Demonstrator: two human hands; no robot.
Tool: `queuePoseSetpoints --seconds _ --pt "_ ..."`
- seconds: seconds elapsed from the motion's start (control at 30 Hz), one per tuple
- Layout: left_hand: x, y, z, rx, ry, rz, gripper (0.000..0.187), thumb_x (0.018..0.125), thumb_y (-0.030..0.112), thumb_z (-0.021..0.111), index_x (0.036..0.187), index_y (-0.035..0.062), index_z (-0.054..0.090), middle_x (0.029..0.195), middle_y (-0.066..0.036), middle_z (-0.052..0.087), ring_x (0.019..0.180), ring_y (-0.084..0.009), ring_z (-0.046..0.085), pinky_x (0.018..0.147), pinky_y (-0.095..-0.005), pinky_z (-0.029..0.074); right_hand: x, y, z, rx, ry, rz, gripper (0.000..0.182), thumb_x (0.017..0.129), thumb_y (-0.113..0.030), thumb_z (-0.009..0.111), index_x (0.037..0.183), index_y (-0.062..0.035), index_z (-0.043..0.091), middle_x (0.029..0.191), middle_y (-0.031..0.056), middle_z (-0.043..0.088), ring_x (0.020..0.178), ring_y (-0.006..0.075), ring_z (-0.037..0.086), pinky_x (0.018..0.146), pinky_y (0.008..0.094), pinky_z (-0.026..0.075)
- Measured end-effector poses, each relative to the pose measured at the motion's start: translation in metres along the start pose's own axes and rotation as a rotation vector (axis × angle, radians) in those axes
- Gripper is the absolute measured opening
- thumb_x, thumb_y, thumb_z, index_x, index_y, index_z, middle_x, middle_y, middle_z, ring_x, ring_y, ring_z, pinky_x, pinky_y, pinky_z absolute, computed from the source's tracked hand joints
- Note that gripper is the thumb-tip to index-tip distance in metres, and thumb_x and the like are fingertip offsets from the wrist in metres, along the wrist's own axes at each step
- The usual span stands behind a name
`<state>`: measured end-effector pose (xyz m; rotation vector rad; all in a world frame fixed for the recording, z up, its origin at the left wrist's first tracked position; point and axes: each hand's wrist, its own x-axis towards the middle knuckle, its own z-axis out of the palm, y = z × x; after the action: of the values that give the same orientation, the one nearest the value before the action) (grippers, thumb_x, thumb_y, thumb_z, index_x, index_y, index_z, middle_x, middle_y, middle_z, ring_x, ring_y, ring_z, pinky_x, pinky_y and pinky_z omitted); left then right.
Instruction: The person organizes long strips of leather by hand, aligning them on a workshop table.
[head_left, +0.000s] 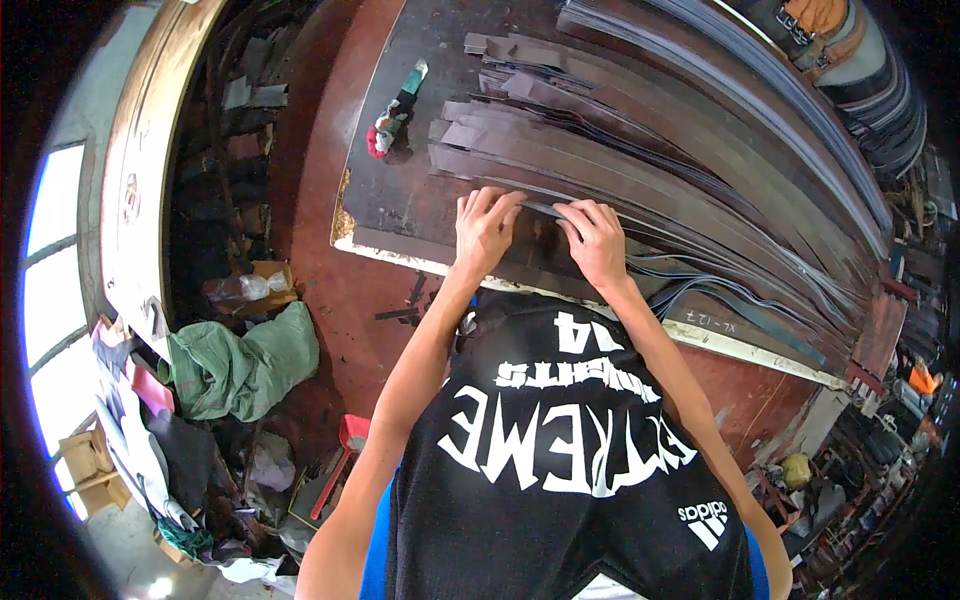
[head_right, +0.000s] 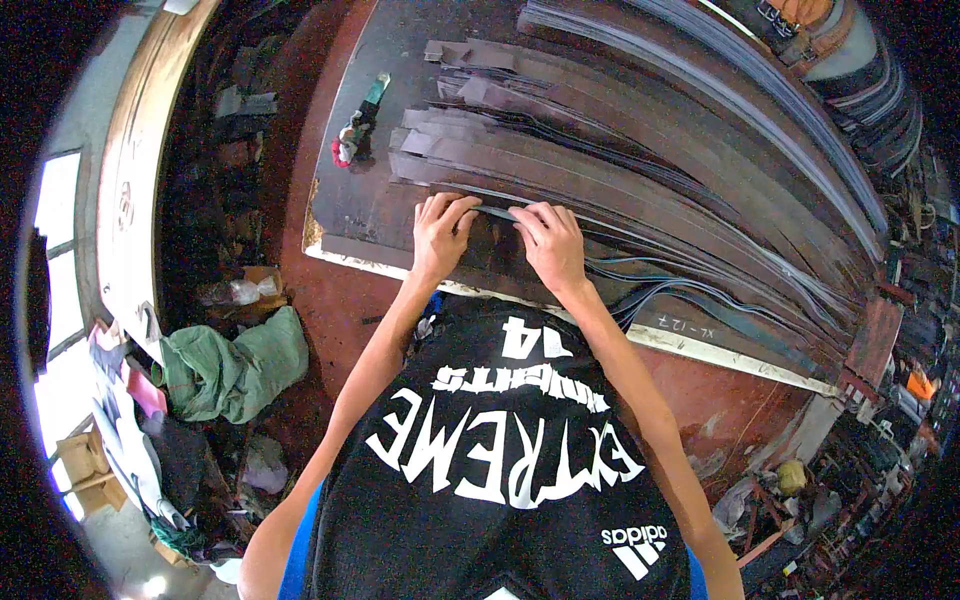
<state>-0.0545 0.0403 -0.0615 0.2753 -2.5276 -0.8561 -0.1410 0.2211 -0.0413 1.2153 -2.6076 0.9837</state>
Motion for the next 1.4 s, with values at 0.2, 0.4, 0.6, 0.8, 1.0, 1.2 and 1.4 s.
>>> queuePoseSetpoints --seconds 0.2,0.4,0.6,0.8,1.0,1.2,1.4 --pt "-0.0029 -0.0028 0.0009 -0.005 0.028 0.022 0.022 0.079 0.009 0.071 0.100 0.0155 0.071 0.091 -0.001 0.061 0.084 -0.0212 0.057 0.075 -0.0370 0.040 -0.0015 0.0004 0.0011 0.030 -0.014 0.009 0.029 0.075 -0.007 0.075 0.103 -0.0123 0.070 0.091 0.0014 0.062 0.082 0.0230 0.057 0.076 0.0355 0.049" --pt "-0.0023 0.0009 -0.0031 -0.002 -0.008 -0.004 0.018 0.082 0.011 0.071 0.099 0.0131 0.071 0.092 -0.004 0.062 0.086 -0.0232 0.058 0.075 -0.0375 0.041 -0.0012 0.0006 0.0003 0.053 -0.010 0.008 0.029 0.075 -0.006 0.075 0.104 -0.0125 0.071 0.090 0.0014 0.061 0.081 0.0230 0.057 0.075 0.0354 0.049" --pt "-0.0024 -0.0002 -0.0021 0.004 0.001 0.008 0.018 0.081 0.010 0.071 0.099 0.0130 0.071 0.092 -0.004 0.063 0.086 -0.0235 0.058 0.075 -0.0377 0.041 -0.0016 0.0010 0.0002 0.061 -0.015 0.009 0.030 0.077 -0.006 0.074 0.106 -0.0132 0.072 0.089 0.0013 0.061 0.081 0.0229 0.056 0.075 0.0356 0.048" --pt "-0.0018 0.0007 -0.0029 0.003 -0.015 -0.004 0.017 0.081 0.010 0.071 0.098 0.0126 0.071 0.093 -0.004 0.063 0.088 -0.0234 0.059 0.076 -0.0376 0.042 -0.0020 0.0017 0.0003 0.065 -0.024 0.011 0.031 0.077 -0.005 0.073 0.107 -0.0136 0.072 0.090 0.0011 0.060 0.081 0.0228 0.056 0.075 0.0356 0.049" --pt "-0.0019 0.0013 -0.0034 0.000 -0.012 -0.003 0.017 0.081 0.010 0.071 0.098 0.0124 0.071 0.091 -0.004 0.062 0.087 -0.0231 0.059 0.076 -0.0371 0.042 -0.0026 0.0021 0.0004 0.067 -0.022 0.013 0.031 0.077 -0.004 0.072 0.107 -0.0140 0.072 0.090 0.0010 0.060 0.081 0.0228 0.056 0.075 0.0359 0.049" --pt "-0.0008 0.0018 -0.0040 -0.003 -0.016 0.007 0.017 0.081 0.010 0.071 0.098 0.0122 0.070 0.091 -0.004 0.062 0.087 -0.0234 0.059 0.076 -0.0371 0.042 -0.0014 0.0005 -0.0010 0.061 -0.022 0.014 0.030 0.078 -0.004 0.071 0.107 -0.0136 0.073 0.090 0.0009 0.061 0.080 0.0225 0.056 0.075 0.0352 0.049" --pt "-0.0007 0.0018 -0.0053 0.001 -0.052 -0.011 0.021 0.081 0.010 0.071 0.102 0.0123 0.070 0.094 -0.005 0.062 0.090 -0.0251 0.058 0.078 -0.0385 0.042 -0.0002 -0.0001 -0.0020 0.089 -0.018 0.027 0.029 0.078 -0.003 0.072 0.105 -0.0128 0.073 0.089 0.0022 0.061 0.079 0.0233 0.056 0.073 0.0357 0.049"
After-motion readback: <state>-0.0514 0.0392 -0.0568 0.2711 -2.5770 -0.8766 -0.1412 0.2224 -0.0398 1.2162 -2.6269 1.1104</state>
